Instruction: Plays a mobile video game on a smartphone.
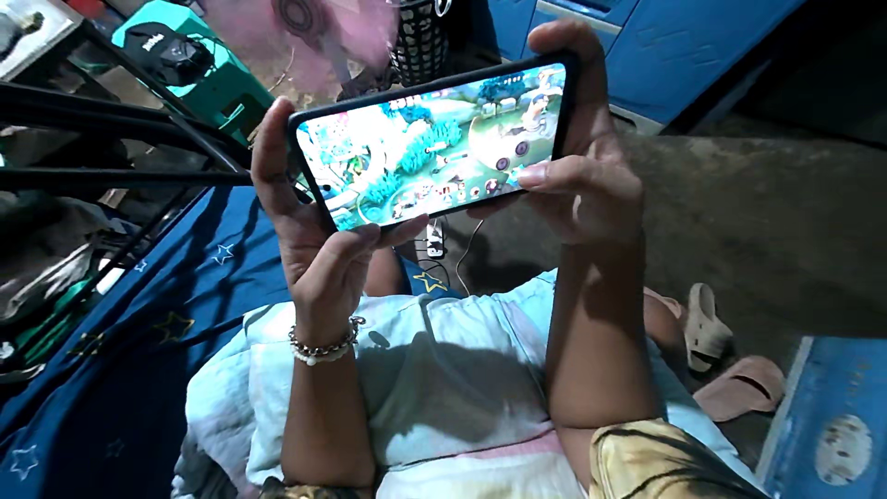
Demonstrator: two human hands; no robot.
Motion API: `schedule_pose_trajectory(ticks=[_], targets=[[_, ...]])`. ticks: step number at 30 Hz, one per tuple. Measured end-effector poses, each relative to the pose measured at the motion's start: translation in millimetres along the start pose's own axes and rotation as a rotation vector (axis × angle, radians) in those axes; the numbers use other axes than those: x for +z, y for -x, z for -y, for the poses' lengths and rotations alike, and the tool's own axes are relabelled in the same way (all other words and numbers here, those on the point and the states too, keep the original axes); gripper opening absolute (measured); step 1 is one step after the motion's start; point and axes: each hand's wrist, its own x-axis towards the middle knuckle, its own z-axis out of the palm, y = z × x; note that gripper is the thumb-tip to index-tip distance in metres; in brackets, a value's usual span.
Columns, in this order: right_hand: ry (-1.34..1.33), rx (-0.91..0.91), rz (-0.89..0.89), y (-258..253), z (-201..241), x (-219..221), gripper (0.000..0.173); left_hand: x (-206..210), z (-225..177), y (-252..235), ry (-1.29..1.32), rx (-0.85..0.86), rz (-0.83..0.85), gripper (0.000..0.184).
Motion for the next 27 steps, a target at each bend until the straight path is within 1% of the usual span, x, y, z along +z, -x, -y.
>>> schedule_pose_trajectory(ticks=[4, 10, 13, 19, 23, 27], targets=[[-0.002, -0.004, -0.008, -0.3, 0.0, -1.2, 0.072, 0.0, -0.1, 2.1, -0.134, 0.007, 0.000, 0.093], [0.093, 0.027, -0.030, 0.0, 5.8, -2.0, 0.073, 3.8, 0.0, 3.5, -0.168, -0.034, 0.031, 0.097], [0.069, 0.062, -0.055, 0.6, 7.0, -0.4, 0.073, 4.3, -1.7, 5.3, -0.212, -0.051, 0.041, 0.101], [0.064, 0.051, -0.057, -0.8, 6.7, 0.8, 0.080, 2.7, -3.3, 5.8, -0.174, -0.088, 0.056, 0.095], [0.068, 0.050, -0.046, 0.5, 7.6, -1.0, 0.075, 3.0, -1.4, 5.2, -0.165, -0.081, 0.052, 0.093], [0.112, 0.004, -0.002, 1.1, 5.8, -6.4, 0.076, 3.2, 0.8, 3.0, -0.132, -0.072, 0.062, 0.091]])
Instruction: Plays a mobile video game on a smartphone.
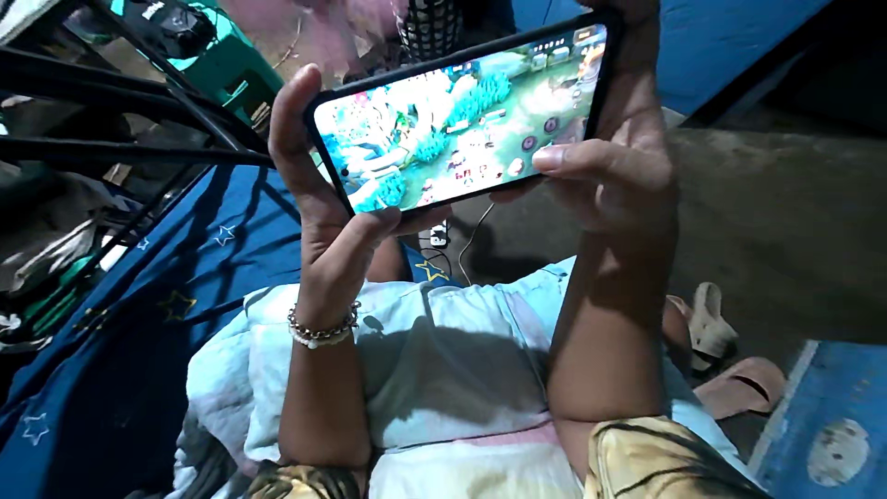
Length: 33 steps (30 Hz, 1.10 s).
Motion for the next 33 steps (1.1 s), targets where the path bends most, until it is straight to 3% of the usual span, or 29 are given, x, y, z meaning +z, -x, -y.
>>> schedule_pose_trajectory(ticks=[15, 33], targets=[[-0.098, 0.011, 0.012, 1.2, 0.5, 2.5, 0.077, 0.5, 0.4, -2.6, -0.024, 0.023, -0.035, 0.089], [-0.028, -0.035, 0.028, 1.4, -2.3, 0.9, 0.076, 2.1, 0.1, 0.3, -0.020, 0.023, -0.051, 0.092]])
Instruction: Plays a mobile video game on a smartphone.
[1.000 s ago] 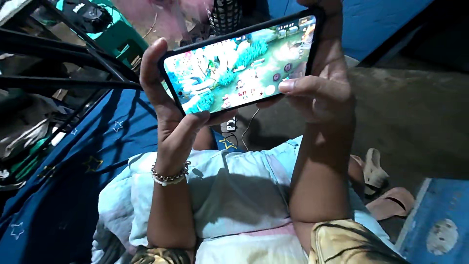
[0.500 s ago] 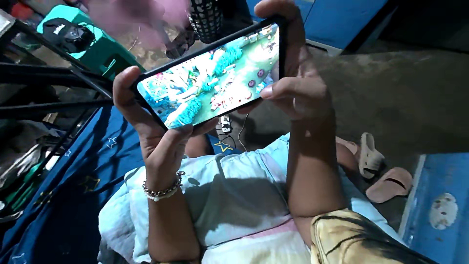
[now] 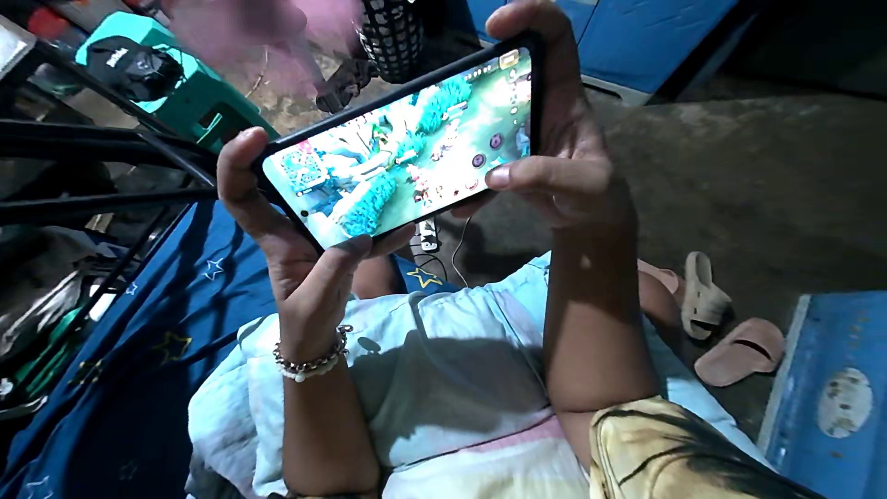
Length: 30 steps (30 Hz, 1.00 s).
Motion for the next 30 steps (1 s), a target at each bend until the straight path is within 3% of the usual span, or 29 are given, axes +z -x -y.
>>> schedule_pose_trajectory(ticks=[5, 12, 18, 26, 30], targets=[[0.079, -0.113, 0.069, -4.1, -6.8, -0.5, 0.082, 2.7, 2.7, 0.8, -0.189, 0.084, -0.070, 0.096], [0.086, -0.140, 0.105, -7.0, -11.5, 1.4, 0.084, 15.0, 4.8, 1.5, -0.244, 0.120, -0.241, 0.088], [0.123, -0.164, 0.096, -7.7, -13.3, 2.6, 0.084, 13.6, 5.5, 2.1, -0.315, 0.143, -0.254, 0.088], [0.057, -0.114, 0.126, -5.3, -8.0, 2.8, 0.076, 12.1, 3.1, 0.5, -0.180, 0.118, -0.232, 0.078], [-0.018, -0.085, 0.139, -4.0, -7.6, 2.2, 0.073, 7.8, 4.5, 2.0, -0.220, 0.145, -0.205, 0.085]])
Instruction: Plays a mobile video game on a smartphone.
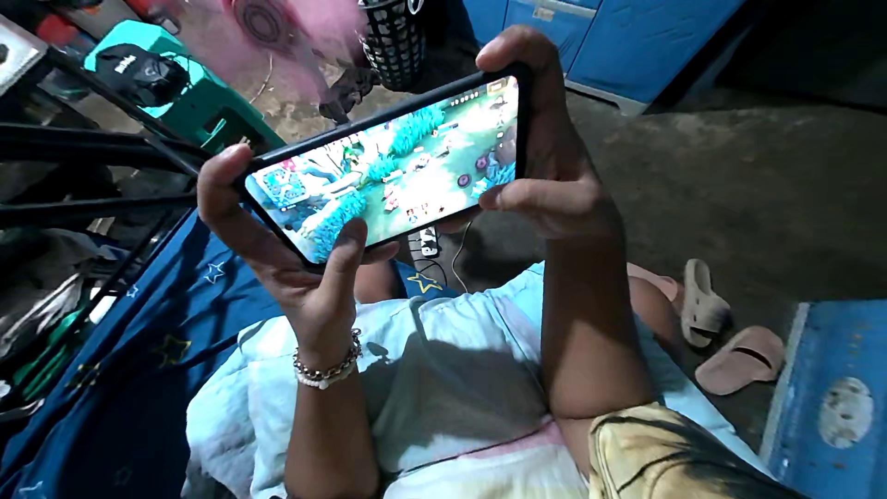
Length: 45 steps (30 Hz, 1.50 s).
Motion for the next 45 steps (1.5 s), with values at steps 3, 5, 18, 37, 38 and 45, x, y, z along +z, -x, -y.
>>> schedule_pose_trajectory(ticks=[3, 5, 18, 37, 38, 45], targets=[[-0.006, -0.005, -0.009, 0.4, 0.0, 0.6, 0.073, 0.5, 0.5, 0.7, -0.064, 0.028, -0.012, 0.089], [-0.034, -0.008, -0.008, 0.0, -0.1, 1.3, 0.073, 2.5, -0.3, 1.1, -0.099, 0.041, -0.033, 0.088], [-0.051, -0.009, 0.004, -1.1, 0.4, 1.9, 0.073, 3.8, 0.1, -0.4, -0.162, 0.079, -0.053, 0.095], [-0.039, -0.003, -0.004, 0.1, -0.9, -0.4, 0.075, 1.7, -2.7, -0.5, 0.056, 0.003, -0.004, 0.074], [-0.039, 0.000, -0.002, 0.4, -0.8, -0.4, 0.075, 1.6, -3.1, -1.0, 0.078, 0.003, 0.006, 0.074], [-0.036, -0.014, -0.013, 0.0, -1.9, -1.2, 0.076, -2.1, -1.0, -2.6, 0.168, 0.006, 0.035, 0.074]])
